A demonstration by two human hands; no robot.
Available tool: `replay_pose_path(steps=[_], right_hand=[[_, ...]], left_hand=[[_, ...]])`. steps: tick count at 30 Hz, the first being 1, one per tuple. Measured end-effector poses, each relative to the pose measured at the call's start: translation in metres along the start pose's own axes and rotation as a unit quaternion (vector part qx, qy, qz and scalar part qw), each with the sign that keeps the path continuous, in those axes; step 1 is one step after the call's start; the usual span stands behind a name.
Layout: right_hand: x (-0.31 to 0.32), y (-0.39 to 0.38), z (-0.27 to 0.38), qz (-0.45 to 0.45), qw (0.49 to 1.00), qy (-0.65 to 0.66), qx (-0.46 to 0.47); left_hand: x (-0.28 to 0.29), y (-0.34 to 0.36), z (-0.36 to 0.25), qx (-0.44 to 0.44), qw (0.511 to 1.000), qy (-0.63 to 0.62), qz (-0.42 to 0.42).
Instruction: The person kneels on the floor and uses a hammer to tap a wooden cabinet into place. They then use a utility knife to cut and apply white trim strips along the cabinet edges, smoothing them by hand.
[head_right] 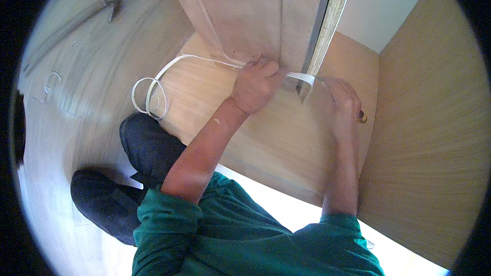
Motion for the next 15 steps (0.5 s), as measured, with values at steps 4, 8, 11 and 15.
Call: replay_pose_path(steps=[4,8,11,15], right_hand=[[-0.007,-0.005,-0.006,-0.006,0.997,0.025,-0.079],[-0.010,0.008,0.004,0.005,0.997,0.042,-0.065],[-0.010,0.013,0.005,0.044,0.994,0.053,-0.082],[-0.012,0.006,-0.001,0.036,0.997,0.041,-0.046]], left_hand=[[0.001,0.000,0.000,0.000,1.000,0.004,-0.006],[-0.001,-0.004,0.000,-0.006,1.000,-0.008,-0.014],[0.001,-0.008,0.000,-0.013,1.000,0.003,-0.029],[-0.002,-0.006,0.000,-0.005,1.000,0.006,0.006]])
Point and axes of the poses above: each hand's wrist, its own y-axis towards the middle knuckle, its own x-axis out of the back of the hand, z = x × y, the point moved 10 cm from there along y, towards the middle knuckle, and after that the axes turned 10 degrees about x, right-handed, at the moved point
